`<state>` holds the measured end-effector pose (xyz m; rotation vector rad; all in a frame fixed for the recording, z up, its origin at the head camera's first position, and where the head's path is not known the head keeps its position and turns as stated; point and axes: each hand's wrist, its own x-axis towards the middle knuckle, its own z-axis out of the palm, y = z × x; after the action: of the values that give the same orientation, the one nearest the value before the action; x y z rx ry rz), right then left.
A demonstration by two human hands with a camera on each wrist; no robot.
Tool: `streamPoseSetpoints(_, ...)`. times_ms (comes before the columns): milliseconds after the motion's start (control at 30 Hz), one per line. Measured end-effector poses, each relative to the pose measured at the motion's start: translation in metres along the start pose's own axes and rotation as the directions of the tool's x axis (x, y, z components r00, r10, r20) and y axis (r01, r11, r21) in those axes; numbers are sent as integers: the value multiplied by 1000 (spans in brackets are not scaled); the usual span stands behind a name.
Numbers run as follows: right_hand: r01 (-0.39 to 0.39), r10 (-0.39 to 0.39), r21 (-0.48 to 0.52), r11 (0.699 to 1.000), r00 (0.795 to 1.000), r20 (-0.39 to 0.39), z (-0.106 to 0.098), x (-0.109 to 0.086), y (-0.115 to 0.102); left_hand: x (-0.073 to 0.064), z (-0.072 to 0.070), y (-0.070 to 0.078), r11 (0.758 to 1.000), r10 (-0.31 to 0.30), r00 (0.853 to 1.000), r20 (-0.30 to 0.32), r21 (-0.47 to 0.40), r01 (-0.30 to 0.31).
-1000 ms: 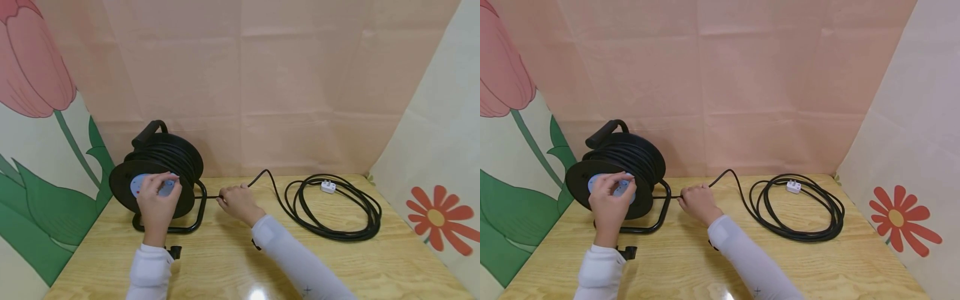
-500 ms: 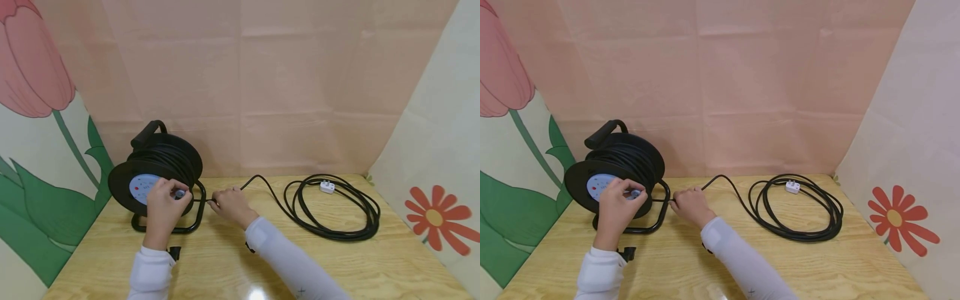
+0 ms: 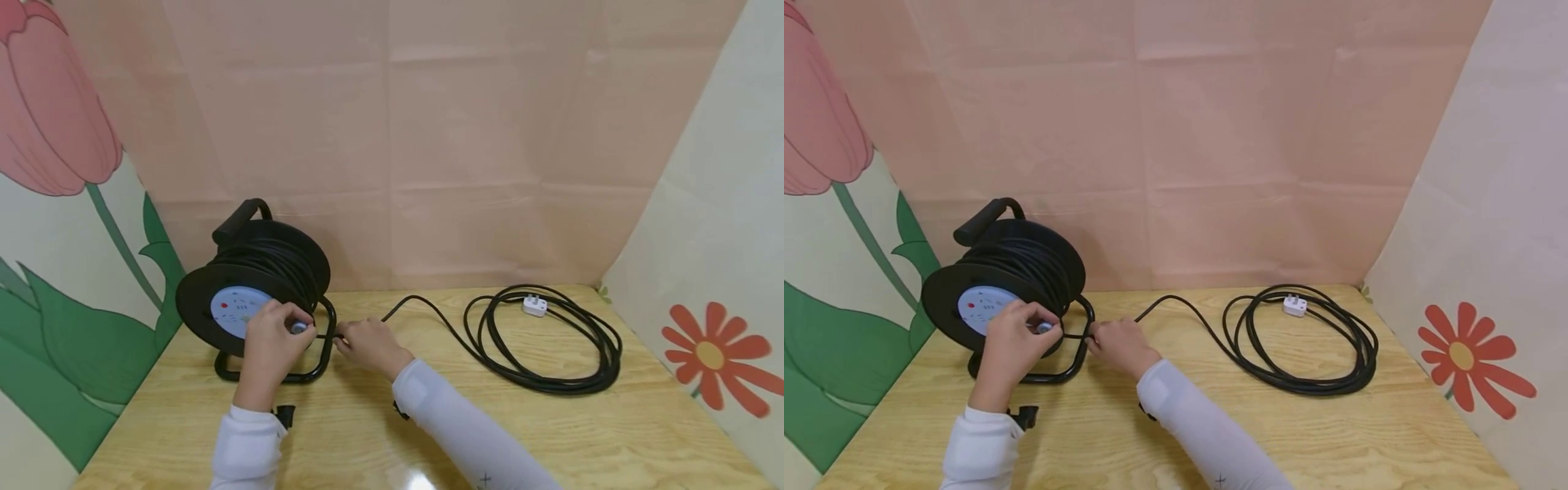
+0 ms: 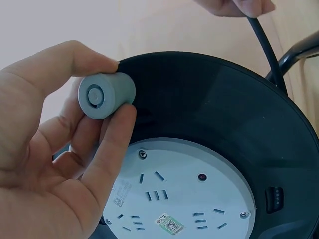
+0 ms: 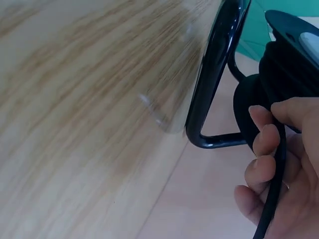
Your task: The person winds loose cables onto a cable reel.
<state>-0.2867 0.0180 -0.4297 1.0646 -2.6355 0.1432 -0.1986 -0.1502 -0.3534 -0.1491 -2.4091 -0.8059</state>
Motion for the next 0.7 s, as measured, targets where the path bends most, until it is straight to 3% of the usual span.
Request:
streamPoseSetpoints(133, -23, 24, -14, 1000, 1000, 15, -2, -5, 3, 0, 2, 0, 1000, -15, 999, 36, 4, 15)
streamPoseSetpoints(333, -19, 15, 60, 998, 998, 68, -9, -13, -4, -1, 4, -3, 1000, -24, 998, 65, 0, 24)
streamPoseSetpoints(533, -6, 3, 58, 998, 998, 60, -29, -24, -2, -3, 6, -9, 1000, -16, 997, 74, -5, 16)
streamPoseSetpoints(700, -67, 41, 262, 963, 994, 105, -55, -45, 20, -3, 8, -14, 1000, -2, 996, 84, -7, 3)
